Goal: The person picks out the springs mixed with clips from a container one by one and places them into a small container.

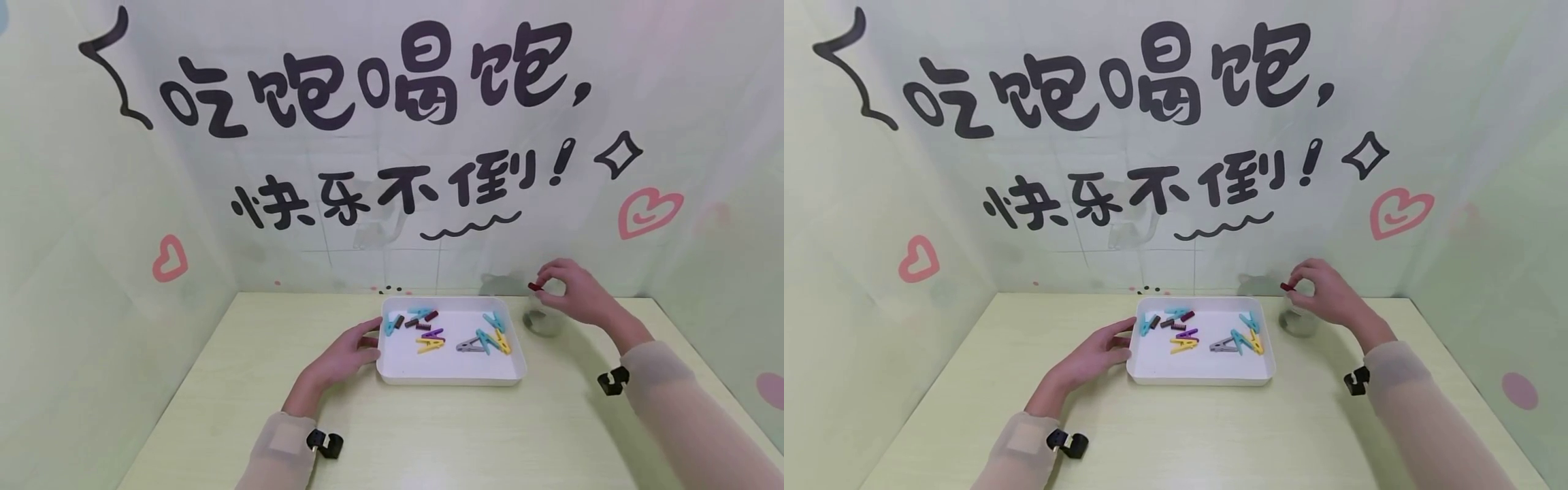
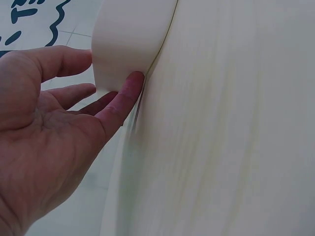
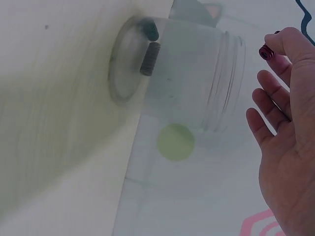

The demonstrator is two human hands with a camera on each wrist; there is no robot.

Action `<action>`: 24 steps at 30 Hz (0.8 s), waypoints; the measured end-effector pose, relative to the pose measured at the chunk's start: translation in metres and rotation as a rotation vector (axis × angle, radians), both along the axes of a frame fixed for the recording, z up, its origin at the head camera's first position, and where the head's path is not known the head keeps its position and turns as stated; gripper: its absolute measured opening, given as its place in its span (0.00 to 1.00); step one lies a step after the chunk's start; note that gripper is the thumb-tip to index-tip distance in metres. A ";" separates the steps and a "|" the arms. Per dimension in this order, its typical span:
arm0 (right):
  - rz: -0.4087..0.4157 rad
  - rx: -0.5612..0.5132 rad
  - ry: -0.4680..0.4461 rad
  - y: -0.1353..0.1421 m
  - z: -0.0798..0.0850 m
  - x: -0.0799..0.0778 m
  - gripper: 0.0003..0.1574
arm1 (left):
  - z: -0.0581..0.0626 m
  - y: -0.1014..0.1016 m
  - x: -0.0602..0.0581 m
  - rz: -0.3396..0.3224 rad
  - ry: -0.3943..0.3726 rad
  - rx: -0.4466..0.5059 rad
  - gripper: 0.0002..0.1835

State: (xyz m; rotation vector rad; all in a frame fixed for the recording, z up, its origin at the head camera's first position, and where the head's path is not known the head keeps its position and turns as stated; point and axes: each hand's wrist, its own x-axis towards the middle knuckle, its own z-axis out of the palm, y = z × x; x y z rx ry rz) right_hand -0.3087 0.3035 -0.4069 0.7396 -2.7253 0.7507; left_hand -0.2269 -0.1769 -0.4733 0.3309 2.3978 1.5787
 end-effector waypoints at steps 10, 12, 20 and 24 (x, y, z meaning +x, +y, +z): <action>-0.059 -0.030 -0.026 0.020 -0.014 0.002 0.03 | 0.002 0.001 0.002 0.007 -0.004 0.004 0.36; -0.053 -0.036 -0.017 0.022 -0.016 0.002 0.04 | 0.002 0.001 0.002 0.009 -0.002 0.003 0.36; -0.095 -0.058 -0.049 0.025 -0.021 0.005 0.33 | 0.002 0.000 0.001 -0.007 0.002 0.007 0.36; -0.107 -0.051 -0.082 0.023 -0.021 0.004 0.39 | 0.001 0.000 0.001 -0.007 0.001 0.008 0.36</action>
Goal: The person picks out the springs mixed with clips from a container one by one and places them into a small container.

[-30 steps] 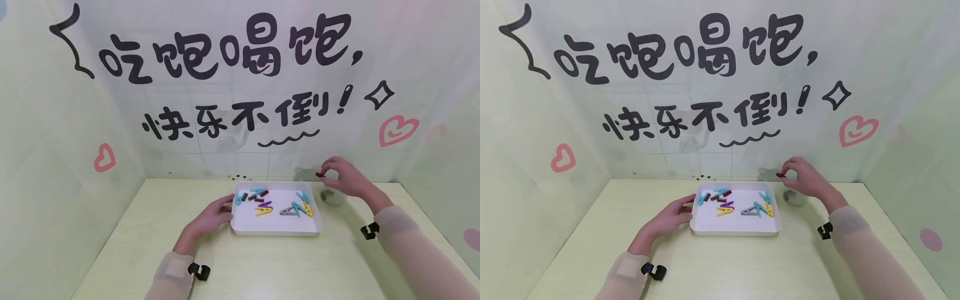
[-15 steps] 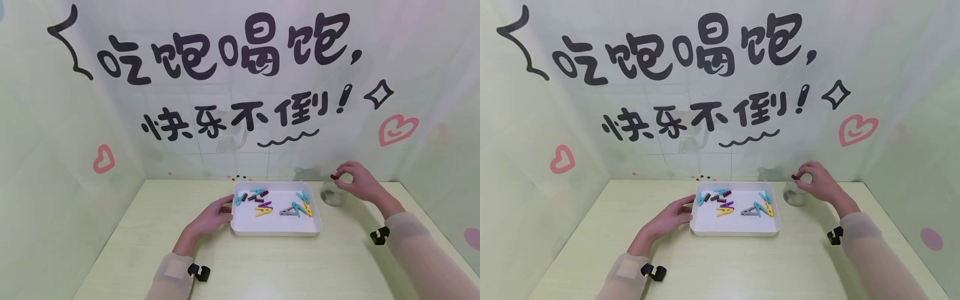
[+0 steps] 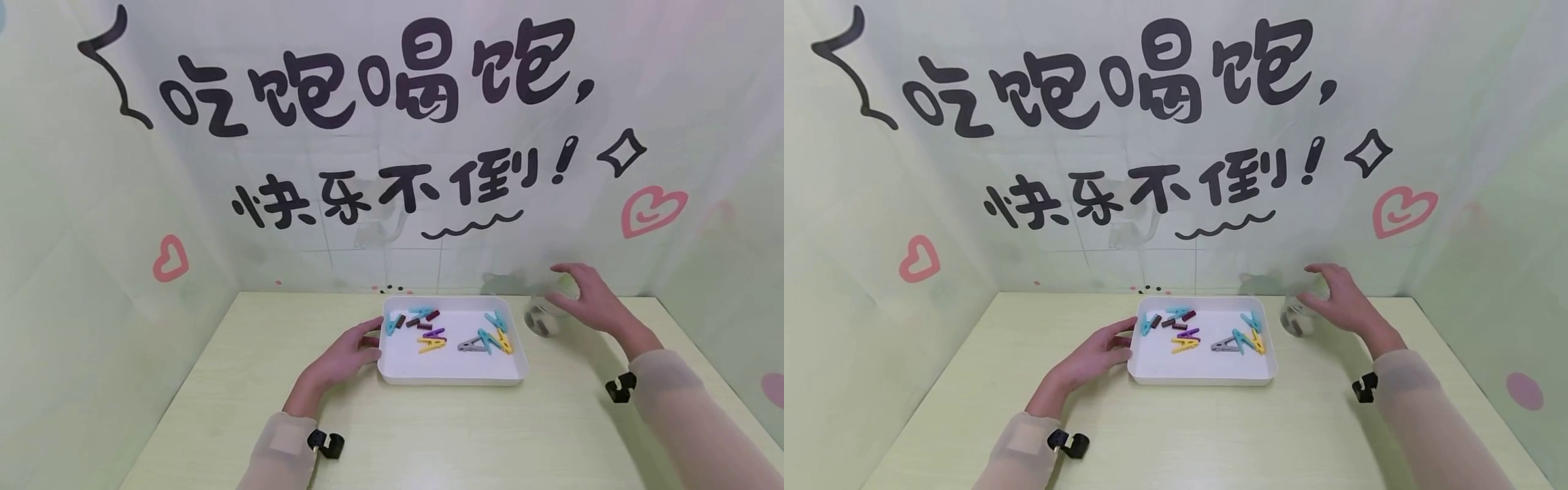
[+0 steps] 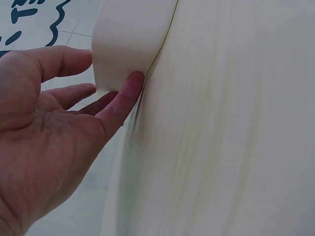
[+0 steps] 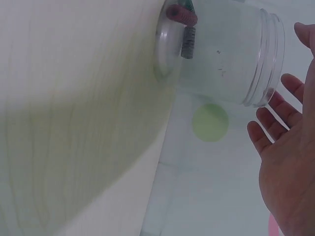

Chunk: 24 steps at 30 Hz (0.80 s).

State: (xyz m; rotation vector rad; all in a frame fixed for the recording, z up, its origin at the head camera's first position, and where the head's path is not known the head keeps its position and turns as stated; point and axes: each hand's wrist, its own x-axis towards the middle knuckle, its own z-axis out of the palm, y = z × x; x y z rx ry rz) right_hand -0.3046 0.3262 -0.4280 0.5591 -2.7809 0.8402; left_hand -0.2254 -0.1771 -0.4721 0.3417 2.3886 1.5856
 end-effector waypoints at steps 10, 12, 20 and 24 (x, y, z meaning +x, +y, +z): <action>0.082 0.022 0.037 -0.018 0.012 -0.001 0.35 | 0.001 0.001 0.000 0.004 -0.003 0.001 0.36; 0.106 0.031 0.044 -0.024 0.015 -0.002 0.34 | 0.001 0.001 0.000 0.003 -0.002 0.003 0.36; 0.178 0.075 0.041 -0.043 0.026 -0.005 0.31 | 0.000 0.001 -0.001 0.013 -0.007 0.001 0.36; 0.215 0.100 0.047 -0.055 0.030 -0.009 0.30 | 0.000 0.001 0.000 0.022 -0.006 -0.001 0.36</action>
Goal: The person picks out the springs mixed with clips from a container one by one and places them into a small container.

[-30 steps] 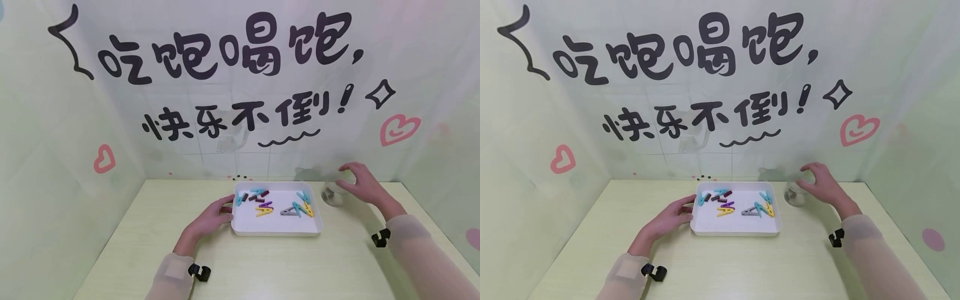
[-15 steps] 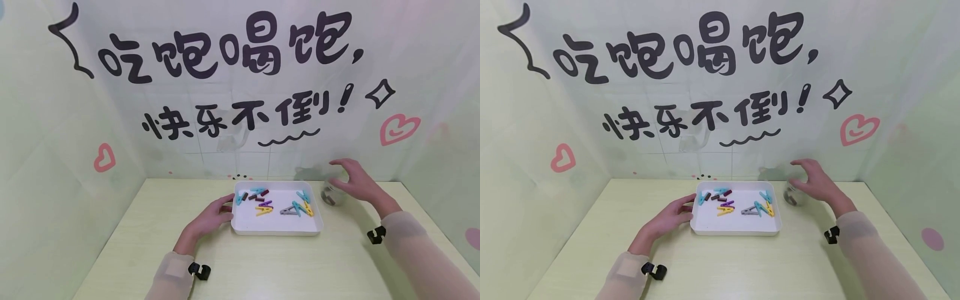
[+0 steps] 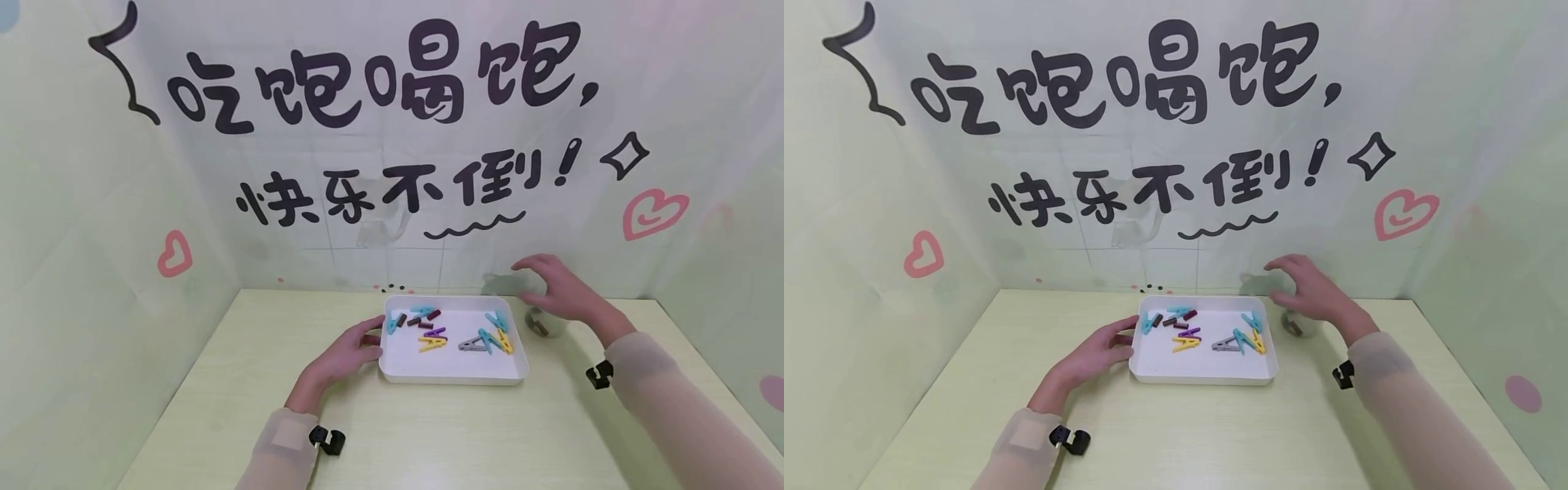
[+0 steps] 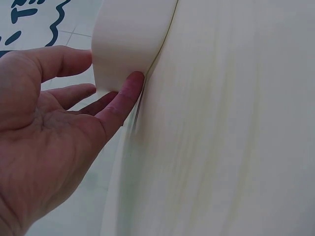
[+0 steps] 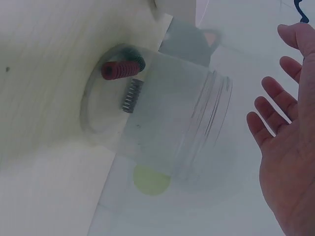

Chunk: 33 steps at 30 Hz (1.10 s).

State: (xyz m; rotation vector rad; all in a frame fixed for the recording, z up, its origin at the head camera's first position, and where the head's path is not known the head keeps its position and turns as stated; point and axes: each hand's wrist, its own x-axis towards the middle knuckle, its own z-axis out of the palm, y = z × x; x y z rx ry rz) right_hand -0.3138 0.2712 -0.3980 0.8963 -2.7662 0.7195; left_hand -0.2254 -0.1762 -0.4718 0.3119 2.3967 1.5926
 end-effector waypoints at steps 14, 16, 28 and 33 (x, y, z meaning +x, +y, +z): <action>0.114 0.127 -0.039 -0.054 0.012 -0.008 0.27 | 0.000 -0.001 0.000 -0.011 -0.004 0.016 0.36; 0.124 0.141 -0.044 -0.061 0.012 -0.009 0.27 | 0.001 -0.002 0.001 -0.017 -0.004 0.023 0.37; 0.206 0.300 -0.054 -0.104 0.008 -0.018 0.24 | -0.003 -0.003 0.000 -0.034 0.018 0.005 0.37; 0.235 0.357 -0.048 -0.120 0.001 -0.025 0.23 | -0.002 -0.002 0.001 -0.020 0.006 0.012 0.37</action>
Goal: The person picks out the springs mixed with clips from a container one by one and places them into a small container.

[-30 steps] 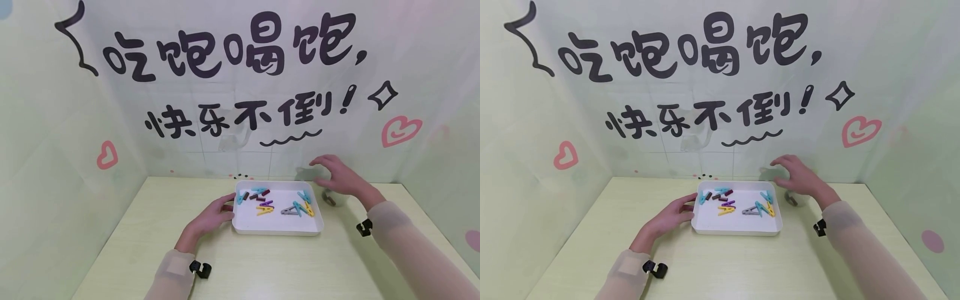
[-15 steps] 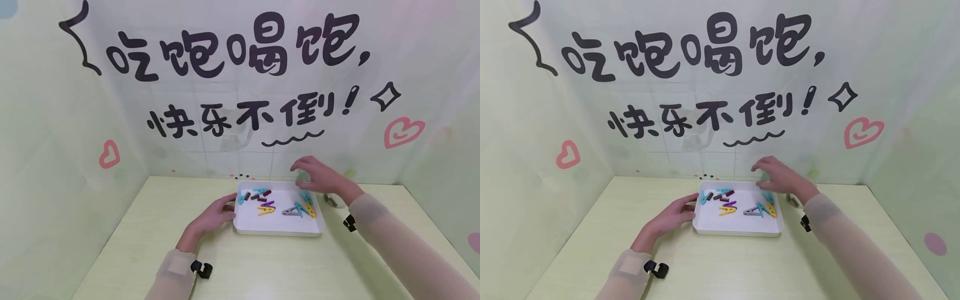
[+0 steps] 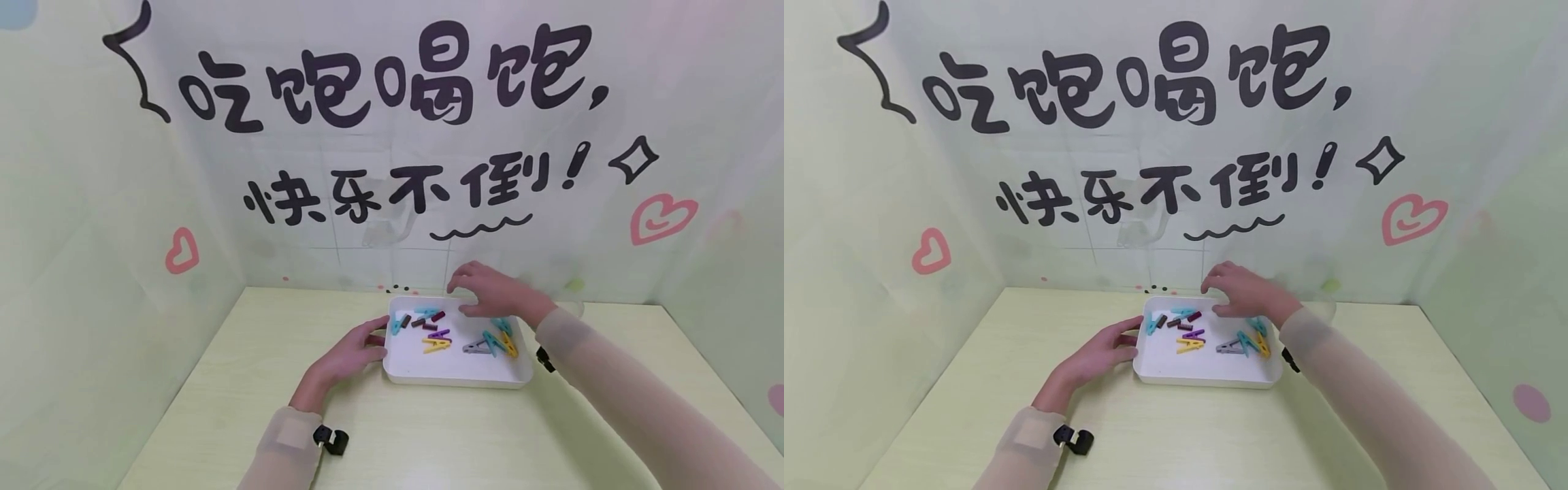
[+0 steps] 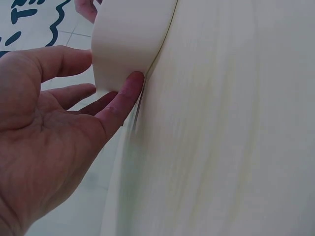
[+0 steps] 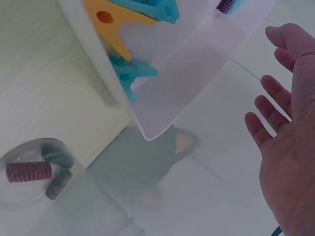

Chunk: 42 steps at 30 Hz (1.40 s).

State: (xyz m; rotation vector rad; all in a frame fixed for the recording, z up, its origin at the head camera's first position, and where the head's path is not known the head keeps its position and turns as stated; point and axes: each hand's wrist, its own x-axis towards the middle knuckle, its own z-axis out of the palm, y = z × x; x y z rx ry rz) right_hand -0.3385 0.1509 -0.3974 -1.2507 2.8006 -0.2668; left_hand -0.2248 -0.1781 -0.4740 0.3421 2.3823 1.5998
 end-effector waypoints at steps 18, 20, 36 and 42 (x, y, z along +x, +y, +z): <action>0.018 0.173 -0.022 -0.039 -0.035 -0.011 0.16 | 0.001 -0.001 0.000 -0.016 -0.002 0.011 0.37; 0.019 0.173 -0.022 -0.040 -0.037 -0.011 0.15 | 0.001 -0.001 -0.001 -0.016 -0.001 0.014 0.37; 0.005 0.172 -0.054 -0.044 -0.041 -0.010 0.04 | 0.001 -0.001 0.000 -0.012 -0.004 -0.011 0.36; -0.006 0.167 -0.066 -0.043 -0.041 -0.010 0.03 | 0.001 -0.001 0.000 -0.013 0.011 -0.008 0.36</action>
